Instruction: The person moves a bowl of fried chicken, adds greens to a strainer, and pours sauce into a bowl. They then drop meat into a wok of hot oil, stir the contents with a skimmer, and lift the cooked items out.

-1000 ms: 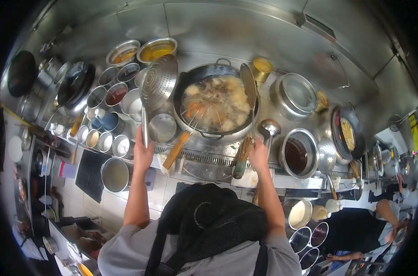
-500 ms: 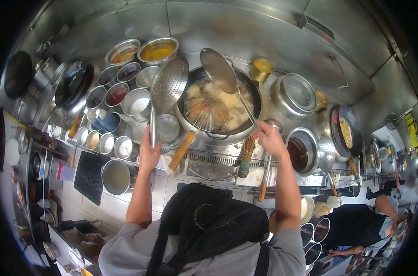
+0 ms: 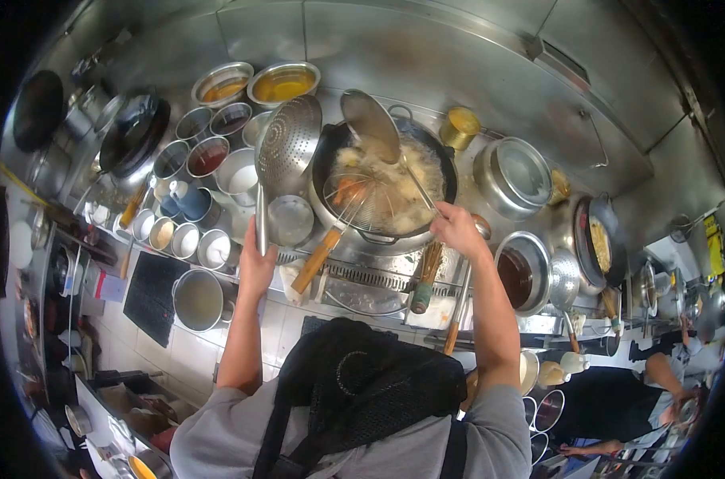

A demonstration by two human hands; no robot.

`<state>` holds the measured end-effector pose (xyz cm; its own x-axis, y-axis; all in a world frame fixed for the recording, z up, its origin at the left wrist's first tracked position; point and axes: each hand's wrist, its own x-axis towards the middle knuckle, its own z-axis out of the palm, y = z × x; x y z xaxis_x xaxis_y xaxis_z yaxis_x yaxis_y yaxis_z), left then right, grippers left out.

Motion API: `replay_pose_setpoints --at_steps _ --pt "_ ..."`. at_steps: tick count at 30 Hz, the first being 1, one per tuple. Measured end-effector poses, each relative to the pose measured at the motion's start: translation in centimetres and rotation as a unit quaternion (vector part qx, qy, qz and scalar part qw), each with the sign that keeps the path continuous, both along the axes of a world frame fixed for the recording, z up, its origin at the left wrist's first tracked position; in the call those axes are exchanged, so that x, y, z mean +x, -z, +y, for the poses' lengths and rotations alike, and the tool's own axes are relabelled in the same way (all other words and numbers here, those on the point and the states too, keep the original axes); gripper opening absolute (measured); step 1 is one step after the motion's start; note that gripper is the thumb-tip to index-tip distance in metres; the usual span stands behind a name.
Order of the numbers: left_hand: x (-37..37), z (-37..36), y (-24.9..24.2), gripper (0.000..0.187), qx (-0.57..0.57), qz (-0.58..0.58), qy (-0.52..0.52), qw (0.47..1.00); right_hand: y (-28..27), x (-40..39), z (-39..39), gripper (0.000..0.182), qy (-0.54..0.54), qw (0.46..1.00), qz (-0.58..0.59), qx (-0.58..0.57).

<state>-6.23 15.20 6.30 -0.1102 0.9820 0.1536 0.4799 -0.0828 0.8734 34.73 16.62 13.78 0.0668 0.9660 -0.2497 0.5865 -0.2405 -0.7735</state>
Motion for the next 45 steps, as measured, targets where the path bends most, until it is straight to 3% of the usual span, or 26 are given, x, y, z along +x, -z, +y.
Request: replay_pose_setpoints --at_steps 4,6,10,12,16,18,19,22,24,31,33,34,35,37,38,40,43,45 --pt "0.7 0.6 -0.4 0.075 0.020 0.027 0.006 0.999 3.2 2.7 2.0 0.040 -0.039 0.998 -0.006 -0.041" --pt "1.0 0.5 -0.8 0.075 0.000 0.013 0.009 1.000 4.1 3.4 2.5 0.037 -0.120 0.981 -0.135 0.076" --pt "1.4 0.6 -0.5 0.074 0.020 0.026 0.015 0.999 3.2 3.8 2.1 0.037 -0.107 0.976 -0.133 0.136" --pt "1.6 0.7 -0.6 0.074 0.028 0.027 0.018 0.999 1.8 2.5 1.6 0.036 -0.020 0.998 0.035 0.052" --pt "2.1 0.6 -0.8 0.075 0.039 0.036 0.020 0.998 3.6 2.3 2.0 0.040 -0.016 0.998 0.045 -0.050" --pt "2.1 0.6 -0.9 0.075 0.042 0.035 0.021 0.998 4.8 2.4 1.4 0.040 -0.121 0.956 -0.177 0.199" --pt "2.1 0.7 -0.8 0.075 0.040 0.037 0.022 0.998 5.2 2.7 0.9 0.040 -0.123 0.956 -0.176 0.200" --pt "2.1 1.3 -0.7 0.076 0.040 0.052 0.023 0.998 4.7 2.6 -1.7 0.042 -0.066 0.965 -0.161 0.195" --pt "2.5 1.8 -0.7 0.076 0.042 0.063 0.025 0.997 2.3 1.4 -3.9 0.044 0.024 0.985 -0.075 0.153" --pt "6.1 5.6 -1.0 0.074 0.052 0.041 0.046 0.997 1.8 2.8 -7.4 0.045 0.037 0.969 -0.149 0.192" --pt "7.4 6.4 -2.3 0.075 -0.046 0.013 0.053 0.997 1.5 3.3 -8.6 0.044 0.025 0.967 -0.133 0.216" --pt "7.5 8.0 0.6 0.076 0.068 0.027 0.051 0.996 1.2 3.5 -9.2 0.044 0.028 0.969 -0.147 0.199" --pt "7.9 8.3 -0.2 0.076 0.069 0.023 0.045 0.996 1.0 3.7 -9.8 0.045 0.028 0.969 -0.163 0.183" --pt "8.9 8.6 -2.8 0.075 -0.166 -0.230 0.073 0.956 2.4 4.1 -11.0 0.042 0.010 0.955 -0.142 0.260" --pt "9.3 9.3 -2.7 0.075 -0.161 -0.235 0.066 0.956 2.8 4.1 -11.4 0.043 0.023 0.966 -0.115 0.232" --pt "10.2 10.5 -2.1 0.066 -0.187 -0.381 0.133 0.896 5.3 4.5 -11.4 0.046 0.022 0.969 -0.074 0.237" --pt "12.9 10.2 -3.8 0.055 -0.233 -0.432 0.199 0.848 6.0 3.2 -9.4 0.048 0.023 0.980 -0.067 0.186" --pt "14.8 11.0 -2.8 0.053 -0.240 -0.406 0.212 0.856 8.0 3.6 -6.9 0.047 0.020 0.975 -0.066 0.210"
